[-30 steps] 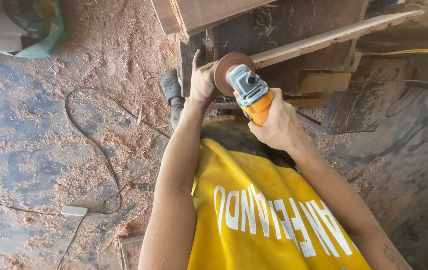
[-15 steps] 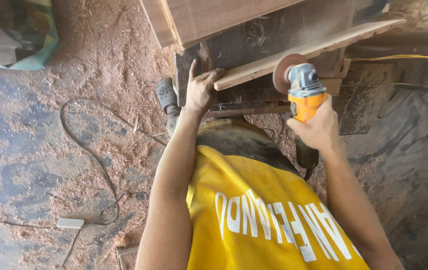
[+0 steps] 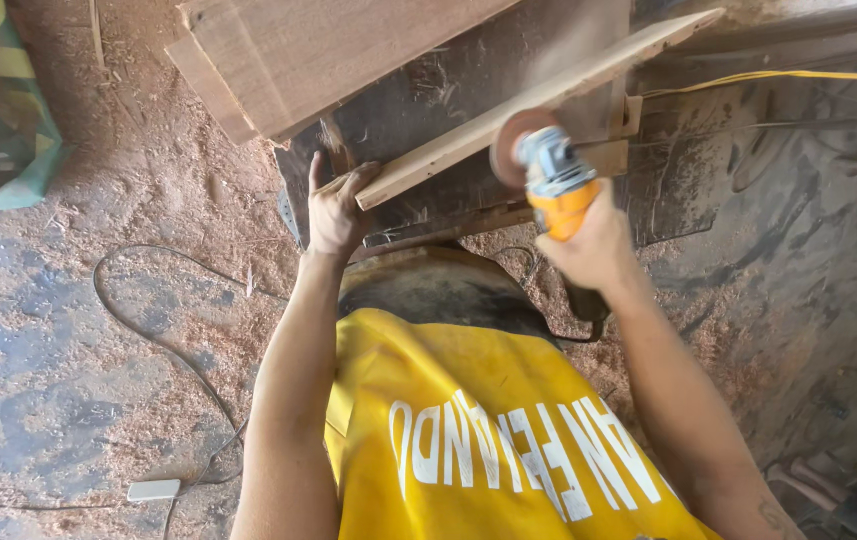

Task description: The person uses an angle grinder with a sanding disc to smooth the surface of a wooden plank. They hold the plank with one hand and operate the tool with the other, moving it back and forth along the length of the wood.

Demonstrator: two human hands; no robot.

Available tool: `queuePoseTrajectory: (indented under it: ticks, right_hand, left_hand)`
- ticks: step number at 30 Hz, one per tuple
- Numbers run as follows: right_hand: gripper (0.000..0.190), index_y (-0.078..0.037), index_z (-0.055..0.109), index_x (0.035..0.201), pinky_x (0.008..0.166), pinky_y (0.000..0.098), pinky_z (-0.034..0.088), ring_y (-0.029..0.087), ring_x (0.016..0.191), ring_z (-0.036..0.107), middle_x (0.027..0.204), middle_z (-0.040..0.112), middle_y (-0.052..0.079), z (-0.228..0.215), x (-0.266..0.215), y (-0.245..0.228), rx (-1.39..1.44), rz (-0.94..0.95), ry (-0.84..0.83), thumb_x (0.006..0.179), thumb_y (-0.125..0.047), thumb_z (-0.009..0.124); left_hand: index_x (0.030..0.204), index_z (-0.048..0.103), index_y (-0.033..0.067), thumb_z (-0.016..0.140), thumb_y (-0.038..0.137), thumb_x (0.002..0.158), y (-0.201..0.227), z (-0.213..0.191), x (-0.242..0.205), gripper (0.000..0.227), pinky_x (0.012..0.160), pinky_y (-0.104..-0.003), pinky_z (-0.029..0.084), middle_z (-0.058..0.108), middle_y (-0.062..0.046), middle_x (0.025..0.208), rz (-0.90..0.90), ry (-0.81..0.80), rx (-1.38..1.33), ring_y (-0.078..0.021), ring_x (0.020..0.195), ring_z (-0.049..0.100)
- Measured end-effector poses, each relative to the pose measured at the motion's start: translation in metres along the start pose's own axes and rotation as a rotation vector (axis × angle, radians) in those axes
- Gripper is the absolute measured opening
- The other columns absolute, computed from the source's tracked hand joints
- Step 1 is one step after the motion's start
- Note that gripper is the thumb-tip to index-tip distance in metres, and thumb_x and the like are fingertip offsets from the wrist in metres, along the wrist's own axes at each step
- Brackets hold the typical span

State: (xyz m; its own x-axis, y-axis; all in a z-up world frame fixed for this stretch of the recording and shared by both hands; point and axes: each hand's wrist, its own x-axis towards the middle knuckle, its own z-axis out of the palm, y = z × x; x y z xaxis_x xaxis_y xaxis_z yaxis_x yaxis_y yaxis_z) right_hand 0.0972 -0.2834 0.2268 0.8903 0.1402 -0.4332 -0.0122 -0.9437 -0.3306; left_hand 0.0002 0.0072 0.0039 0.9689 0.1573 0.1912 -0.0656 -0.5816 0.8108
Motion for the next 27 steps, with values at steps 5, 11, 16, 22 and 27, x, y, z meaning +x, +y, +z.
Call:
queuePoseTrajectory:
  ticks: [5, 11, 16, 22, 27]
  right_hand:
    - [0.079, 0.003, 0.048, 0.128, 0.093, 0.0473, 0.055, 0.042, 0.106, 0.069, 0.112, 0.069, 0.026, -0.025, 0.038, 0.061, -0.009, 0.056, 0.112, 0.067, -0.025, 0.088]
    - [0.083, 0.003, 0.048, 0.130, 0.095, 0.0443, 0.054, 0.037, 0.109, 0.069, 0.117, 0.068, 0.023, -0.042, 0.077, 0.109, 0.058, 0.141, 0.192, 0.064, -0.025, 0.090]
    - [0.086, 0.005, 0.048, 0.132, 0.094, 0.0434, 0.054, 0.034, 0.108, 0.067, 0.118, 0.066, 0.021, -0.063, 0.111, 0.142, 0.047, 0.114, 0.288, 0.063, -0.021, 0.094]
    - [0.075, 0.000, 0.052, 0.129, 0.083, 0.0367, 0.062, 0.023, 0.099, 0.073, 0.115, 0.069, 0.012, -0.087, 0.150, 0.163, 0.349, 0.230, 0.287, 0.066, -0.014, 0.090]
    - [0.073, -0.005, 0.055, 0.131, 0.077, 0.0363, 0.063, 0.021, 0.093, 0.073, 0.113, 0.069, 0.009, -0.107, 0.171, 0.177, 0.502, 0.226, 0.290, 0.065, -0.007, 0.085]
  left_hand:
    - [0.127, 0.069, 0.0131, 0.070, 0.005, 0.088, 0.002, -0.002, 0.002, 0.039, 0.123, -0.061, 0.025, 0.077, -0.006, 0.118, -0.014, -0.021, 0.017, -0.0217, 0.108, 0.074]
    - [0.127, 0.070, 0.0146, 0.068, 0.003, 0.090, 0.004, -0.003, 0.003, 0.038, 0.125, -0.061, 0.027, 0.077, -0.003, 0.118, -0.015, -0.032, 0.041, -0.0212, 0.107, 0.074]
    - [0.126, 0.069, 0.0136, 0.068, 0.006, 0.097, 0.005, -0.001, 0.003, 0.031, 0.124, -0.063, 0.026, 0.078, -0.004, 0.114, 0.018, -0.026, 0.069, -0.0205, 0.104, 0.075]
    - [0.127, 0.070, 0.0160, 0.064, 0.008, 0.100, 0.008, -0.001, 0.001, 0.029, 0.127, -0.061, 0.027, 0.078, -0.004, 0.113, -0.017, -0.040, 0.102, -0.0225, 0.105, 0.076]
    - [0.126, 0.071, 0.0155, 0.065, 0.011, 0.102, 0.011, 0.001, 0.005, 0.025, 0.125, -0.061, 0.029, 0.078, -0.004, 0.112, -0.058, -0.036, 0.093, -0.0225, 0.103, 0.076]
